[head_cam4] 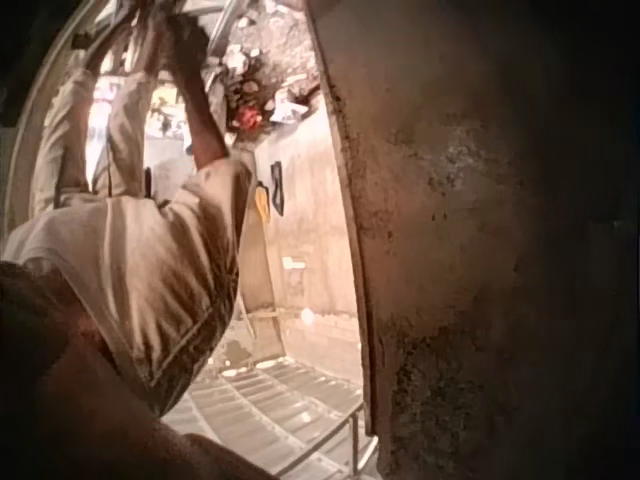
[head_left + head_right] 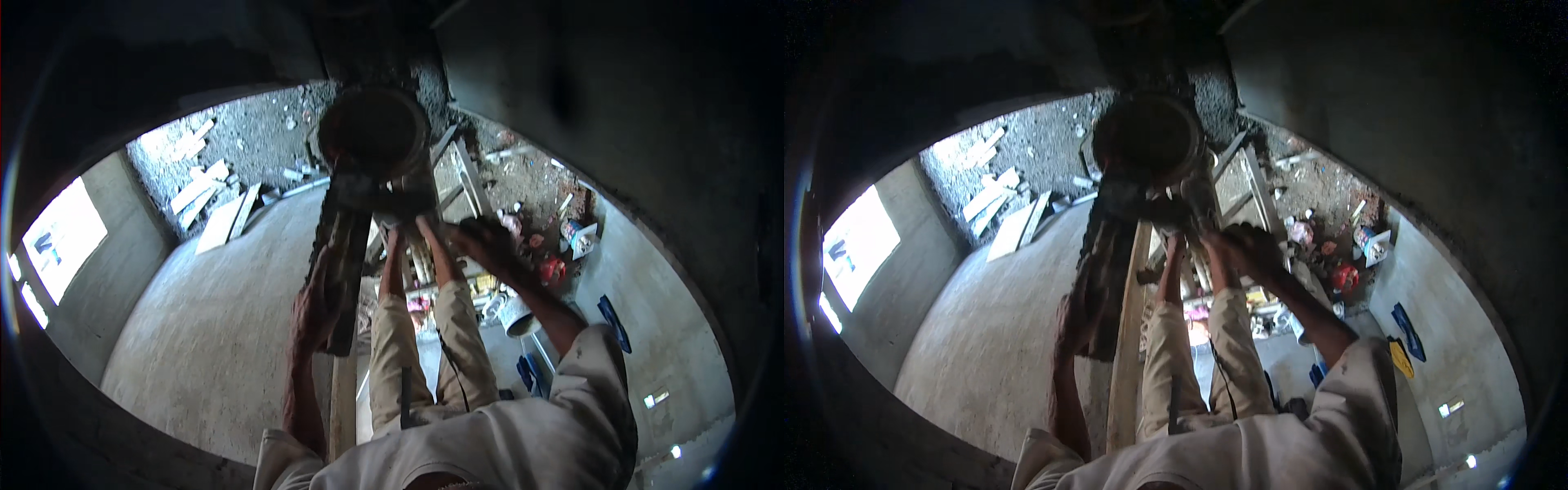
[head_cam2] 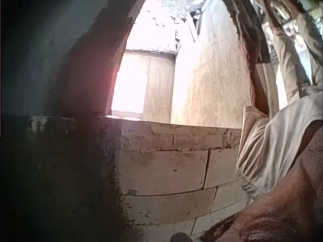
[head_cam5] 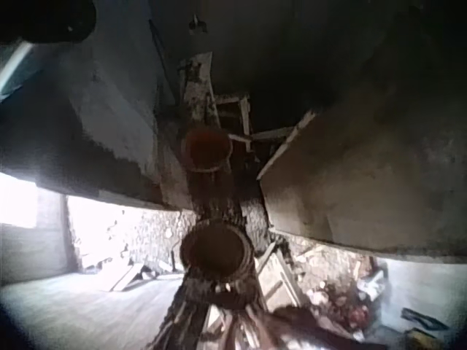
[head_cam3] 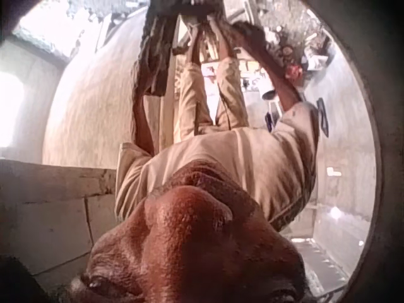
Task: The person levels plaster on a wall corner using a wooden board, cleans tools in a bucket, and smooths the wall surface using a wooden float.
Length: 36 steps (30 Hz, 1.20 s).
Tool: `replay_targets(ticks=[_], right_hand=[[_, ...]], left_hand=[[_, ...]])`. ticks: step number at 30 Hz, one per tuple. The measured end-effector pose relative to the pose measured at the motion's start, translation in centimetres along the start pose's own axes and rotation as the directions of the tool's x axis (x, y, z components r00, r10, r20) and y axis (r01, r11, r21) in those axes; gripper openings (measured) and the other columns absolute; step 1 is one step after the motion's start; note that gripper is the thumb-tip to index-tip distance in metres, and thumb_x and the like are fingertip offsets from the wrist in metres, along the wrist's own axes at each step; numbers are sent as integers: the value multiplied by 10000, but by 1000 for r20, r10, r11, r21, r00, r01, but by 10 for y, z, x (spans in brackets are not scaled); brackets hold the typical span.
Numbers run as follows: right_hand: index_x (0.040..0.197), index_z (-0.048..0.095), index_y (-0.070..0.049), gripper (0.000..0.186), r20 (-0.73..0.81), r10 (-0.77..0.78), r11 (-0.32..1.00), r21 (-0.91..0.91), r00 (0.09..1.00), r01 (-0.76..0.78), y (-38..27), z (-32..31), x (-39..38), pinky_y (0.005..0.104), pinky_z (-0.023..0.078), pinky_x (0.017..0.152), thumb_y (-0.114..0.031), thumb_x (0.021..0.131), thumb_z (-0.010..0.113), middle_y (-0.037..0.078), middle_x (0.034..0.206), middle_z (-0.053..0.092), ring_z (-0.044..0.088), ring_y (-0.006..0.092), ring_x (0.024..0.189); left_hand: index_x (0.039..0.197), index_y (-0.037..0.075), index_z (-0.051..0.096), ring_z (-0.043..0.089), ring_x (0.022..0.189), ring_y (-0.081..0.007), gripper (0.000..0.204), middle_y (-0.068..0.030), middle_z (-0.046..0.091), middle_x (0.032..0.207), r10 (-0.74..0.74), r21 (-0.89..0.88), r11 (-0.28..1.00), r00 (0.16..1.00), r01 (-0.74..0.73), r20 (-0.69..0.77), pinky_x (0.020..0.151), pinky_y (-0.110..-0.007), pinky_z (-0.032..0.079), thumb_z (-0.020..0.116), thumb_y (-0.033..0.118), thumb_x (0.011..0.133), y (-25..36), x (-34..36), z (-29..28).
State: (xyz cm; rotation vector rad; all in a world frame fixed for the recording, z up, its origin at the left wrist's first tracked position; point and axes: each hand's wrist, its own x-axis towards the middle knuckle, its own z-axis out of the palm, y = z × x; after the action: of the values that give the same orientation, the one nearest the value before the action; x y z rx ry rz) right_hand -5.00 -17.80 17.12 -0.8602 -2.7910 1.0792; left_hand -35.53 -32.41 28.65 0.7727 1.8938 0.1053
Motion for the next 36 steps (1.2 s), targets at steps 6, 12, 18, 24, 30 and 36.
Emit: replay_targets(ticks=[6,12,18,24,30,36], right_hand=[[1200,581,-194,377,111,378,924,-113,919,-366,39,21,35,386,520,660,-198,829,643,95,907,650,636,287,797],[1275,508,-47,497,60,643,627,532,764,-569,6,62,-9,384,449,947,-261,847,643,189,1211,586,561,316,1140],[1264,486,36,417,-141,522,628,731,841,-267,-36,89,2,287,488,830,-143,906,605,135,1141,609,613,160,914],[1199,550,-13,476,345,572,194,825,744,-531,-17,61,5,349,448,922,-200,799,729,156,1213,570,577,243,1072],[1235,507,-8,626,105,716,364,787,690,-498,24,52,-5,354,442,924,-224,728,806,147,1181,579,562,242,1083],[1240,503,-8,597,207,686,247,835,698,-491,2,62,-1,323,467,887,-137,737,797,131,1148,592,573,200,1044]], left_hand=[[1435,182,291,615,836,-445,630,-241,640,968,-14,-60,998,992,22,125,696,-511,481,566,289,878,6,0,1],[1453,154,255,653,702,-244,684,-181,672,963,191,-9,981,970,-194,-153,558,-391,482,609,269,879,-29,101,-21],[1353,36,398,584,731,-130,612,-68,634,852,291,-159,913,874,-375,-390,634,-321,479,643,298,856,58,363,-82],[1337,54,429,568,837,-151,560,-96,599,979,408,-230,793,773,-564,-485,708,-326,464,623,292,869,129,530,-107],[1358,71,408,568,912,-167,554,-113,581,1067,392,-368,701,761,-611,-517,768,-328,463,609,279,887,132,581,-70],[1379,87,386,568,987,-182,549,-130,563,1155,386,-409,633,725,-658,-570,827,-330,462,595,267,904,124,569,-50]])
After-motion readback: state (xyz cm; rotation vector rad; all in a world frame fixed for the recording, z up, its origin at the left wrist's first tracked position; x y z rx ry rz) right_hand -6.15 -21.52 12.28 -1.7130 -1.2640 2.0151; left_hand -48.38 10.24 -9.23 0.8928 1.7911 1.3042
